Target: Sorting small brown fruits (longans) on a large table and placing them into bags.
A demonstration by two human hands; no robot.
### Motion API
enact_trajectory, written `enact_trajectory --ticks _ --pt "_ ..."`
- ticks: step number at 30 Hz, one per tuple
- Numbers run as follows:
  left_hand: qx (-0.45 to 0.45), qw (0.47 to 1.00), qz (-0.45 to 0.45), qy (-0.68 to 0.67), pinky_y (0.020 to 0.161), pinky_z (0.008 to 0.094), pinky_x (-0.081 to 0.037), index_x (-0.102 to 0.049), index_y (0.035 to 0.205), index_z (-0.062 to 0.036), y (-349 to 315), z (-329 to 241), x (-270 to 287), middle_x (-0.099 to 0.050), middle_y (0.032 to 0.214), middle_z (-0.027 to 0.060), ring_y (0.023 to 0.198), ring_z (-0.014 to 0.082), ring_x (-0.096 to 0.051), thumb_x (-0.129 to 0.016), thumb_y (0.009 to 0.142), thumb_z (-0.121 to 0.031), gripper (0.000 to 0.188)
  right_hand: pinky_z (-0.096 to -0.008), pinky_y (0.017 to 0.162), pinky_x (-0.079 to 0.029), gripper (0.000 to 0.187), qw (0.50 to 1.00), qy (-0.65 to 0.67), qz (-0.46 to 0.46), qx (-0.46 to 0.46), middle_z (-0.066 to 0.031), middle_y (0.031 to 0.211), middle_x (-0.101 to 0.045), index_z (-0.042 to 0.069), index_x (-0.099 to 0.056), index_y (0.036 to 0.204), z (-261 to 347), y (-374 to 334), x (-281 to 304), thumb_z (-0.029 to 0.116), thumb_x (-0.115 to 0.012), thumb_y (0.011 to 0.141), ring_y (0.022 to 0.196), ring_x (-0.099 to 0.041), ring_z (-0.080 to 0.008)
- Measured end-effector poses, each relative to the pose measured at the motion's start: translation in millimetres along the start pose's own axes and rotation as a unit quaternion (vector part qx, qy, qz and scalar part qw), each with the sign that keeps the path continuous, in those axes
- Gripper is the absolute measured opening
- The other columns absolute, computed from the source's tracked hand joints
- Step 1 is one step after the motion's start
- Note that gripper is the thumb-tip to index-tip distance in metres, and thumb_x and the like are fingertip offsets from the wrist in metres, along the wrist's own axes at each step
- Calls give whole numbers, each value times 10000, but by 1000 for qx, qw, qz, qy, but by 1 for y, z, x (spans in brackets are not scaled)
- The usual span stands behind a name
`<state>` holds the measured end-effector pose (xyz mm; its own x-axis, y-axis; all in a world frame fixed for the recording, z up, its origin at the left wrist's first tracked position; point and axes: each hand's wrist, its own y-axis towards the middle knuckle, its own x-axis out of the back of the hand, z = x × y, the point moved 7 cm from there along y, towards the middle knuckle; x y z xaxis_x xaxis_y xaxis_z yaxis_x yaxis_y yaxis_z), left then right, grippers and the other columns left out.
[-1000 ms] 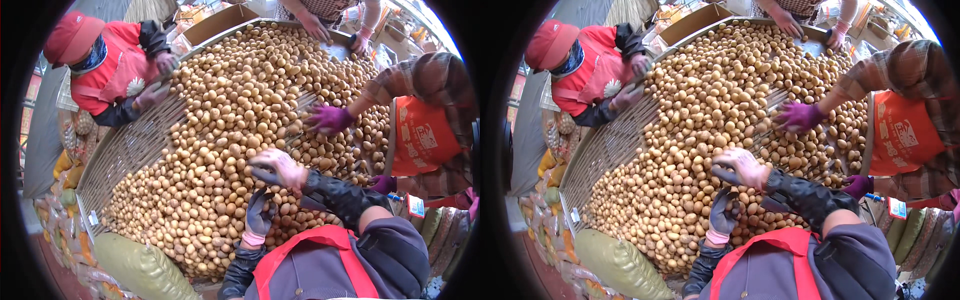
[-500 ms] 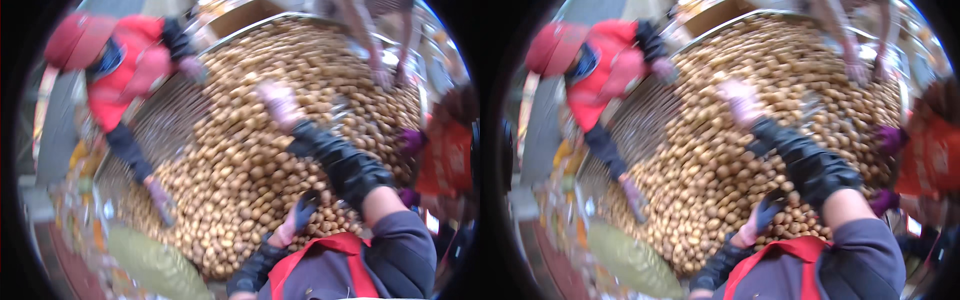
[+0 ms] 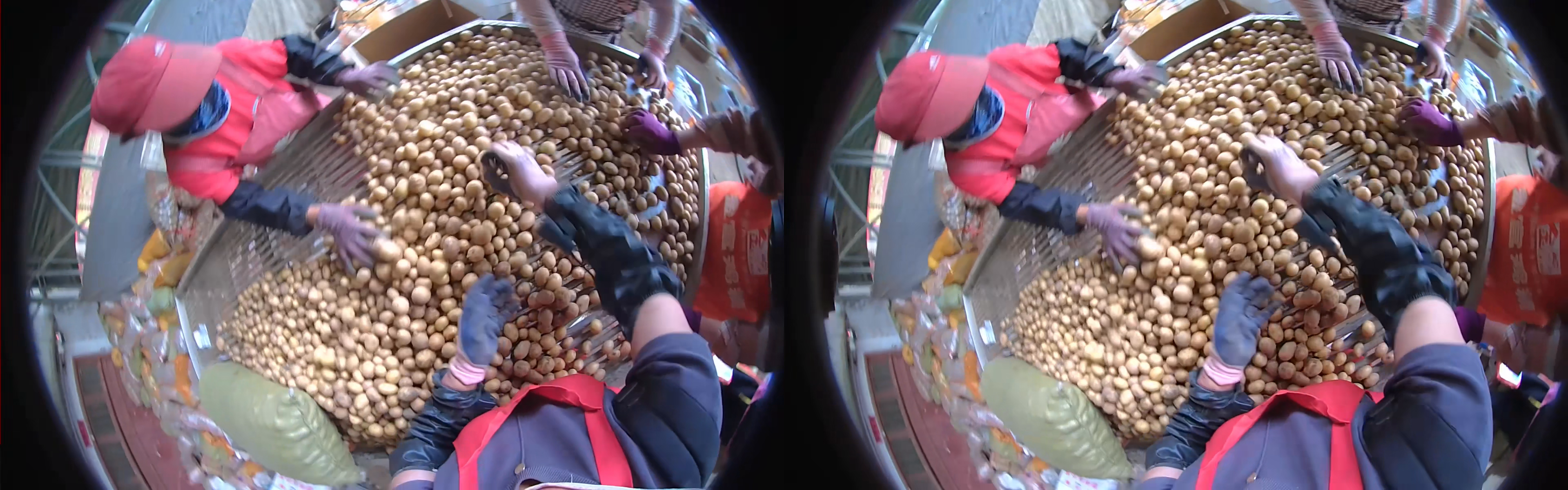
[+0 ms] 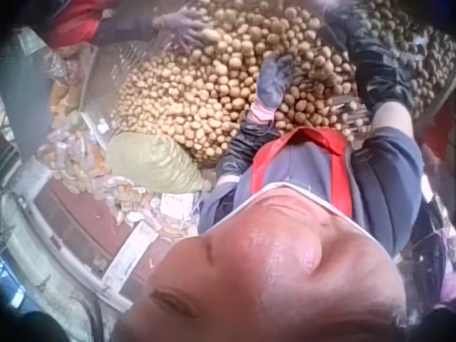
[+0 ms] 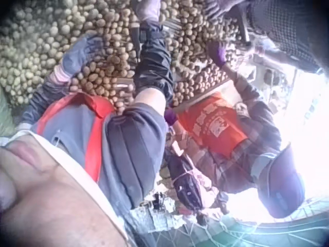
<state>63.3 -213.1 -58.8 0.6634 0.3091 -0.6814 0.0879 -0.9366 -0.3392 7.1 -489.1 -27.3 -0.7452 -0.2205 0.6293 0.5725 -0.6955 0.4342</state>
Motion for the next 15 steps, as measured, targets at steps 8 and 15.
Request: enact_trajectory --ticks 8,15 --pt "-30 992 -122 -16 557 185 -394 -589 1211 -57 -41 -18 60 -624 974 14 701 72 -493 -501 1029 -232 267 -392 1125 -379 522 940 319 118 -35 -168 1433 -511 40 -507 1383 137 -50 -68 175 -685 912 1343 -479 -288" --pt "-171 940 -179 233 518 185 -388 -586 1218 42 -53 -48 55 -596 956 8 646 34 -479 -512 911 16 317 -520 1194 -218 796 938 342 62 12 -257 1612 -132 161 -282 1544 156 32 -187 381 -683 892 1491 -124 -459"
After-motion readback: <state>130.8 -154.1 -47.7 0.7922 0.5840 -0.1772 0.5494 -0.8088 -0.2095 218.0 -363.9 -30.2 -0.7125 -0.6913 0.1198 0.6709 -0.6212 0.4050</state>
